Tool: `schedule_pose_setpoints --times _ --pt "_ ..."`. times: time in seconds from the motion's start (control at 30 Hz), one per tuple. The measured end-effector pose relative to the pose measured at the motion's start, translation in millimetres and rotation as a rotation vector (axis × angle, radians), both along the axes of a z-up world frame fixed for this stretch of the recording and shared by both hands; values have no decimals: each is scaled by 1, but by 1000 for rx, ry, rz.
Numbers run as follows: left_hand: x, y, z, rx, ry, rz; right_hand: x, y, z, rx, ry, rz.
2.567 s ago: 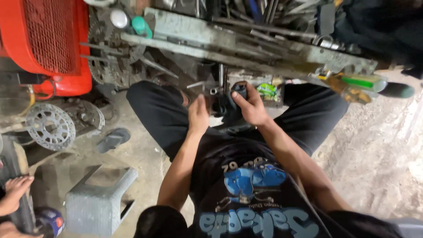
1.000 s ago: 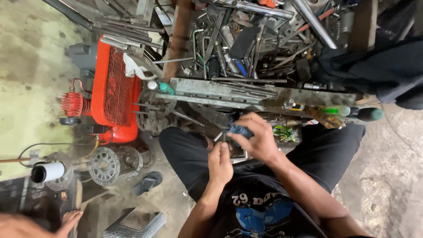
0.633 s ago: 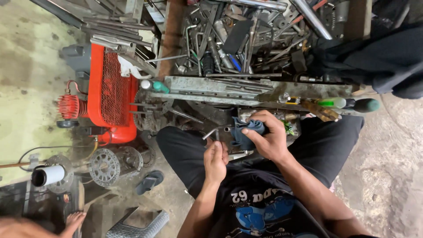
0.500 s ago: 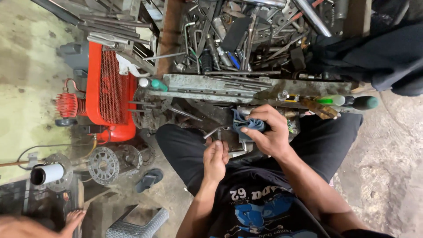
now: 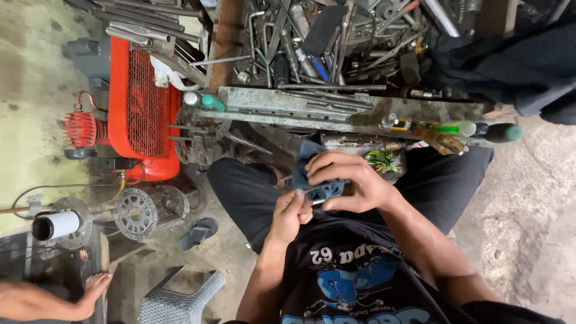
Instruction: The person sits on the floor and wipes a metal tool with a dark cloth. They repeatedly clean the tool, then place it on a nearby metal rack filled with other tools. The person picks up another tool from the rack and continues wiping it with the cloth.
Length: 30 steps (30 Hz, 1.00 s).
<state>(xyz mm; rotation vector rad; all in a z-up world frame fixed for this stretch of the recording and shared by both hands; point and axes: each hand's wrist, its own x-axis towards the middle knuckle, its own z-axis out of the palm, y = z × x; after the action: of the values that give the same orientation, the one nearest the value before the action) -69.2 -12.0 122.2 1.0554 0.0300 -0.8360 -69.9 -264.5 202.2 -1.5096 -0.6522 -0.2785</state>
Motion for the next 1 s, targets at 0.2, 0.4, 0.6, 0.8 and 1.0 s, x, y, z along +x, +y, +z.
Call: schedule_pose_setpoints --times 0.2,0.4,0.6,0.8,1.0 --pt "1 0 -2 -7 -16 -92 -5 -3 -30 92 173 -30" --pt "2 -1 0 92 -43 -134 -12 -4 -35 -6 331 47" --pt "7 -2 2 282 -164 -177 -13 0 -34 58 753 46" --pt "25 -4 47 376 -329 -392 -12 -7 -43 -50 783 156" --pt "19 7 19 70 96 -395 -13 -9 -55 101 567 243"
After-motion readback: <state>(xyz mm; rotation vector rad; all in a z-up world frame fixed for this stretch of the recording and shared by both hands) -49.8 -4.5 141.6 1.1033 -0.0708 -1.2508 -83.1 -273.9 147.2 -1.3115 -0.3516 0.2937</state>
